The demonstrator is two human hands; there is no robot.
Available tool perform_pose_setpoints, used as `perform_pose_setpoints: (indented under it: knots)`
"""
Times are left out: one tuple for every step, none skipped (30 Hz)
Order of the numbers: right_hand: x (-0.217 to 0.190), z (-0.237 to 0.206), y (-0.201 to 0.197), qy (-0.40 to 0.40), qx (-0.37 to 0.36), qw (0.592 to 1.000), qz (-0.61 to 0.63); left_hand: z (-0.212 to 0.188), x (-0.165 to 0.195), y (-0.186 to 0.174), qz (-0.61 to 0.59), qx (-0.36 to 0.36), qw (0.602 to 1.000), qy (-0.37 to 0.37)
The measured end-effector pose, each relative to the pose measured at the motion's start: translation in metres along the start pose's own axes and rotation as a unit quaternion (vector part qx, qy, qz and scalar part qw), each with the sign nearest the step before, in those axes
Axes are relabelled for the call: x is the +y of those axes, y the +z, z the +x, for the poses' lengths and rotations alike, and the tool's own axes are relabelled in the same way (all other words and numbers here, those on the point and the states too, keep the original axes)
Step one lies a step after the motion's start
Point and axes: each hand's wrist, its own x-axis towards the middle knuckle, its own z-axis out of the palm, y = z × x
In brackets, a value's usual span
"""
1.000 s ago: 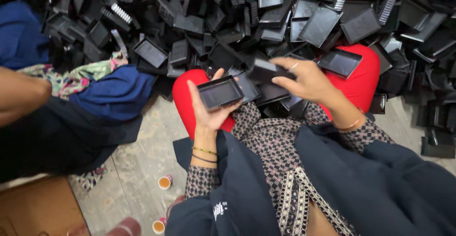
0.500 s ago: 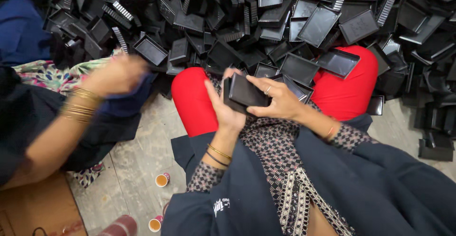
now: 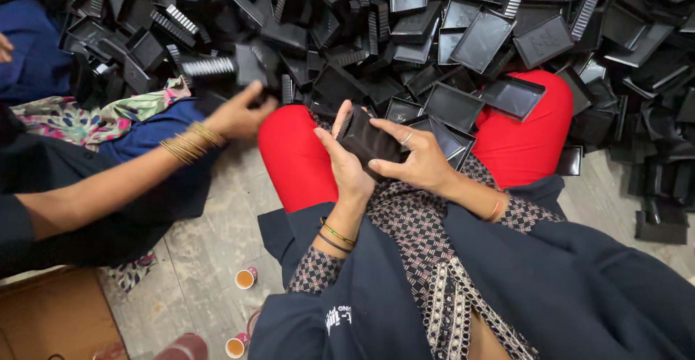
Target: The person sits on the floor and repeatedly picks up small black plastic trays from a large pile, opens them, and places them into a separate pile. Another person works alongside, performing similar actions.
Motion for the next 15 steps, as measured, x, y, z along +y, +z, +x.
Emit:
perform_pose_setpoints:
  knots:
    - [0.001,-0.002,0.002,-0.012,0.006,1.000,-0.009,-0.003,-0.002,0.003,0.006,-0.005,1.000,0.018]
    - [0.004,-0.002,0.003,-0.025,0.012,0.999,-0.018,-0.005,-0.002,0.005,0.012,-0.011,0.999,0.037]
    - [0.007,-0.002,0.004,-0.045,0.017,0.999,-0.014,-0.006,-0.002,0.007,0.018,-0.016,0.998,0.055]
    - [0.011,-0.001,0.004,-0.065,0.022,0.998,-0.009,-0.006,-0.001,0.009,0.061,-0.034,0.994,0.082]
    - [0.016,0.000,0.003,-0.085,0.027,0.996,-0.004,-0.005,0.002,0.010,0.103,-0.052,0.987,0.108]
    - [0.020,0.001,0.003,-0.089,0.010,0.996,0.001,-0.006,0.004,0.011,0.145,-0.070,0.978,0.132]
    - [0.024,0.004,0.003,-0.093,-0.006,0.996,0.006,-0.005,0.008,0.013,0.101,-0.067,0.987,0.109]
    - [0.025,0.005,0.002,-0.097,-0.020,0.995,0.011,-0.007,0.013,0.014,0.058,-0.064,0.993,0.085]
    - [0.023,0.007,0.002,-0.030,-0.044,0.989,0.136,-0.008,0.020,0.016,0.015,-0.061,0.996,0.060]
    - [0.019,0.007,0.000,0.036,-0.066,0.963,0.257,-0.010,0.026,0.018,0.034,-0.084,0.994,0.066]
    - [0.009,0.008,-0.002,0.104,-0.088,0.918,0.372,-0.016,0.032,0.021,0.051,-0.105,0.991,0.072]
    - [-0.002,0.012,-0.007,0.132,-0.099,0.946,0.279,-0.021,0.039,0.023,0.068,-0.125,0.987,0.078]
    - [-0.018,0.015,-0.016,0.158,-0.111,0.964,0.183,-0.027,0.047,0.024,0.105,-0.150,0.980,0.083]
    - [-0.036,0.022,-0.023,0.182,-0.121,0.972,0.087,-0.030,0.057,0.021,0.143,-0.176,0.970,0.088]
    - [-0.055,0.031,-0.038,-0.009,-0.111,0.994,-0.017,-0.028,0.065,0.015,0.180,-0.201,0.958,0.093]
